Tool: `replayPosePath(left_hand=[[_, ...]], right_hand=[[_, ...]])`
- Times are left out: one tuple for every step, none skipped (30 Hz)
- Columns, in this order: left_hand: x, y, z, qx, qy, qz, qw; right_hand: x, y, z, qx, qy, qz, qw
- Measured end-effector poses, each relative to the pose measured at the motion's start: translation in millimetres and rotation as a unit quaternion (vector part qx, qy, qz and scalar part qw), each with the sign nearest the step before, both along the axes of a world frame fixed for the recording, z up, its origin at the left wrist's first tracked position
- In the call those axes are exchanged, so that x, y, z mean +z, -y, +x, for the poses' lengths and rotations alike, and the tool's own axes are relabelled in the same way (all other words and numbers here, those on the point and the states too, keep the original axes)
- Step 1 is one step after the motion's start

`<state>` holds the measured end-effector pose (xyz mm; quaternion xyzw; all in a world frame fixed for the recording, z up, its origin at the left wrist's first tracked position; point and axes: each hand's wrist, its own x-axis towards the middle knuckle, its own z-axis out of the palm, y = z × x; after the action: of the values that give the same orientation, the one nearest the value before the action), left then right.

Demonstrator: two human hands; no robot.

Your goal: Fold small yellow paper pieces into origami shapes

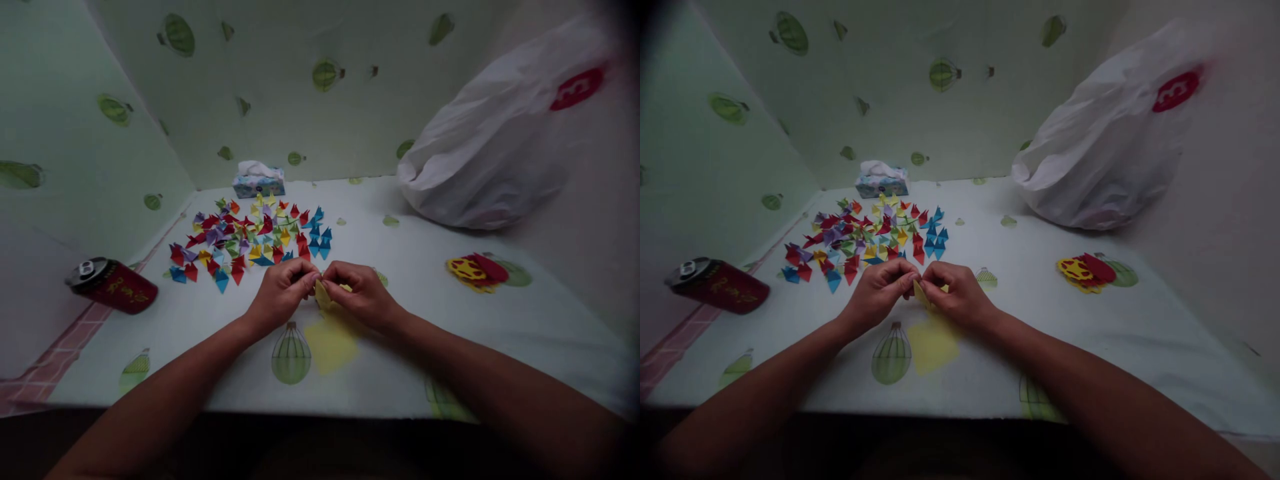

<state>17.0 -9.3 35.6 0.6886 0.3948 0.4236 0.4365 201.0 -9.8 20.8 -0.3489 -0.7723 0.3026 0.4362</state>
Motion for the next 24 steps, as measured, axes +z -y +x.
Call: replayPosePath(left_hand=[[0.0, 0.0, -0.1, -0.001, 0.001, -0.003, 1.0], [0.0, -0.2, -0.2, -0.002, 0.003, -0.007, 1.0], [0.0, -0.6, -0.5, -0.004, 0.006, -0.01, 1.0], [-0.1, -1.1, -0.8, -0.005, 0.009, -0.011, 1.0], [-0.1, -1.7, -1.1, -0.007, 0.012, -0.012, 1.0], [-0.2, -2.3, -1.4, -0.009, 0.013, -0.013, 1.0], [-0.3, -2.9, -1.6, -0.011, 0.014, -0.016, 1.0], [-0.3, -3.4, -1.6, -0.013, 0.015, -0.02, 1.0], [-0.3, -3.6, -1.6, -0.015, 0.014, -0.027, 0.999], [-0.3, -3.7, -1.5, -0.015, 0.012, -0.033, 0.999], [-0.2, -3.6, -1.4, -0.015, 0.01, -0.036, 0.999], [-0.2, -3.3, -1.4, -0.013, 0.009, -0.035, 0.999], [-0.1, -2.8, -1.3, -0.01, 0.008, -0.03, 0.999], [-0.2, -2.3, -1.4, -0.008, 0.005, -0.022, 1.0], [-0.3, -1.7, -1.5, -0.005, 0.004, -0.015, 1.0], [-0.7, -1.3, -1.7, -0.002, 0.003, -0.008, 1.0], [-1.1, -1.1, -1.9, 0.002, 0.003, -0.004, 1.0], [-1.7, -1.0, -2.1, 0.009, 0.002, -0.001, 1.0], [-2.4, -1.2, -2.3, 0.016, 0.002, 0.0, 1.0], [-3.0, -1.5, -2.4, 0.025, 0.003, 0.0, 1.0], [-3.4, -2.0, -2.4, 0.034, 0.005, -0.002, 0.999], [-3.6, -2.4, -2.2, 0.043, 0.009, -0.005, 0.999], [-3.4, -2.7, -1.9, 0.048, 0.014, -0.011, 0.999], [-2.9, -2.9, -1.6, 0.05, 0.021, -0.017, 0.998]], right_hand=[[-0.1, -0.3, 0.1, -0.002, -0.001, -0.003, 1.0], [-0.1, -0.6, 0.2, -0.004, -0.002, -0.008, 1.0], [-0.1, -0.8, 0.4, -0.008, -0.002, -0.013, 1.0], [-0.1, -1.0, 0.6, -0.013, -0.003, -0.016, 1.0], [-0.1, -1.1, 0.7, -0.018, -0.004, -0.018, 1.0], [0.0, -1.0, 0.8, -0.021, -0.004, -0.019, 1.0], [0.1, -0.9, 0.9, -0.023, -0.005, -0.019, 1.0], [0.2, -0.6, 0.8, -0.024, -0.005, -0.02, 1.0], [0.4, -0.4, 0.8, -0.023, -0.004, -0.022, 0.999], [0.7, -0.1, 0.7, -0.021, -0.003, -0.025, 0.999], [1.0, 0.2, 0.6, -0.018, -0.002, -0.03, 0.999], [1.5, 0.5, 0.6, -0.014, -0.002, -0.037, 0.999], [2.0, 0.7, 0.6, -0.009, -0.004, -0.047, 0.999], [2.7, 0.8, 0.6, -0.002, -0.008, -0.06, 0.998], [3.3, 0.8, 0.7, 0.005, -0.016, -0.077, 0.997], [3.8, 0.7, 0.8, 0.015, -0.025, -0.096, 0.995], [4.1, 0.5, 0.9, 0.025, -0.039, -0.115, 0.992], [4.2, 0.1, 0.9, 0.036, -0.053, -0.136, 0.989], [3.9, -0.4, 1.0, 0.047, -0.067, -0.156, 0.984], [3.3, -1.0, 1.1, 0.057, -0.08, -0.177, 0.979], [2.5, -1.6, 1.1, 0.065, -0.092, -0.195, 0.974], [1.5, -2.3, 1.0, 0.07, -0.102, -0.212, 0.97], [0.4, -3.0, 0.9, 0.073, -0.11, -0.223, 0.966], [-0.7, -3.6, 0.7, 0.074, -0.117, -0.229, 0.964]])
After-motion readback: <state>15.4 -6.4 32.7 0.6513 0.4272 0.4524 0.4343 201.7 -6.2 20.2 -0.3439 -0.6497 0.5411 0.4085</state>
